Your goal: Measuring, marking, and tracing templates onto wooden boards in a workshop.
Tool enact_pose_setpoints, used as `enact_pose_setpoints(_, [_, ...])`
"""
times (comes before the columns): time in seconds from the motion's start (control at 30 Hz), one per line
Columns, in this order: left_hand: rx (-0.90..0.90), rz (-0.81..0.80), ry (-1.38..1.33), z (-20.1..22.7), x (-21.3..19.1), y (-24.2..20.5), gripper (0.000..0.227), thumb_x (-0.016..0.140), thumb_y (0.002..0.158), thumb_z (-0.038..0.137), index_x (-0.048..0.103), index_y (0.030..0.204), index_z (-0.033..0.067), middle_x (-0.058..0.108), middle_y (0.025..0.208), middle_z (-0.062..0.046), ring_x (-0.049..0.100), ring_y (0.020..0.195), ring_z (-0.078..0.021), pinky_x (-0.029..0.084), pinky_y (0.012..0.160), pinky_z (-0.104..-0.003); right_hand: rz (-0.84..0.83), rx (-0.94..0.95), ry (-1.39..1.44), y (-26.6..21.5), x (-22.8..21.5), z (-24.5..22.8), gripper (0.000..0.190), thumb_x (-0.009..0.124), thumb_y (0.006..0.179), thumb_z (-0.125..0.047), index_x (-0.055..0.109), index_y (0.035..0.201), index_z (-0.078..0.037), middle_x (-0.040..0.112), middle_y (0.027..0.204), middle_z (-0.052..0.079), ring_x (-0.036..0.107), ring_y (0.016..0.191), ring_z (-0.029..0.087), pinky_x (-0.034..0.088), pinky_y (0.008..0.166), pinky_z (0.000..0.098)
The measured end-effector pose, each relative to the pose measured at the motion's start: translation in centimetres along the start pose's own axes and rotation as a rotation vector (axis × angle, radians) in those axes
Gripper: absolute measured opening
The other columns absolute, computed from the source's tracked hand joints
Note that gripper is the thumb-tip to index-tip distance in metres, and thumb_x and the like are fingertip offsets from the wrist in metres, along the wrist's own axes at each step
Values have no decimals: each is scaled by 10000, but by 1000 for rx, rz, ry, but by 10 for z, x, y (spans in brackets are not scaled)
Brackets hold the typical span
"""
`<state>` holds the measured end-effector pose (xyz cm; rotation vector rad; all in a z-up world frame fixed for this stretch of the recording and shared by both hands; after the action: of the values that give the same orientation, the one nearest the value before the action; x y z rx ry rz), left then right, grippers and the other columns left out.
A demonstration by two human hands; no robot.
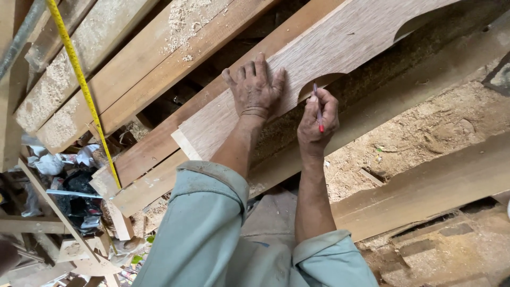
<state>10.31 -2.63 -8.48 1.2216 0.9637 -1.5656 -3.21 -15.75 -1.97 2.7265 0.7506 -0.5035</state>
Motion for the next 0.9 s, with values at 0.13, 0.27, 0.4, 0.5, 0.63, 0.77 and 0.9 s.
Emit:
enact_pose_setpoints(0.13, [10,-7,-6,0,2,0,687,408,961,707,468,1434,213,599,1172,-68,587,1182,-271,217,1169,-661,-9,-1,5,-3,-1,1,135,624,979,-137,704,1055,-59,731,870,125,746,767,240,609,691,359])
enact_pose_setpoints(0.27, [20,26,23,3,0,0,694,381,969,742,484,1410,216,602,1175,-71,594,1164,-273,245,1153,-649,15,33,9,5,-5,9,136,648,962,-163,715,1047,-81,750,862,97,749,760,211,612,702,344])
enact_pose_setpoints(0.4, [17,35,27,1,0,0,683,373,978,748,476,1410,228,608,1166,-67,607,1150,-278,240,1150,-646,67,28,1,15,-10,17,144,642,959,-166,715,1060,-95,752,851,96,755,766,214,617,723,344])
enact_pose_setpoints(0.5, [30,50,38,1,0,-1,674,386,984,741,482,1405,223,614,1168,-70,616,1140,-284,248,1142,-642,87,33,-8,20,-16,15,141,633,962,-158,708,1056,-86,759,877,123,756,773,226,616,732,364])
enact_pose_setpoints(0.63, [36,68,32,0,2,0,672,396,976,740,487,1402,229,615,1142,-64,618,1124,-282,244,1133,-646,110,45,-20,22,-19,23,150,631,960,-160,705,1067,-84,775,912,125,767,771,210,626,727,331])
enact_pose_setpoints(0.77, [56,95,32,2,-1,-1,664,410,979,732,502,1386,215,619,1117,-69,623,1105,-286,259,1121,-645,147,27,-13,24,-21,23,156,617,970,-157,703,1072,-75,776,926,129,776,781,201,635,719,320])
enact_pose_setpoints(0.9, [63,119,42,2,-1,-1,661,409,978,735,496,1387,224,612,1105,-57,621,1099,-274,280,1111,-650,170,21,5,24,-18,22,162,623,981,-151,686,1089,-48,770,952,151,787,813,226,641,720,330])
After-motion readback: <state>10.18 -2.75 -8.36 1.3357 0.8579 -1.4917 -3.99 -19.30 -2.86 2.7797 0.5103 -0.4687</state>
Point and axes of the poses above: each hand's wrist, its own y-axis towards the middle knuckle, its own x-axis out of the palm, z = x × y, the point moved 6 cm from there along y, towards the middle knuckle
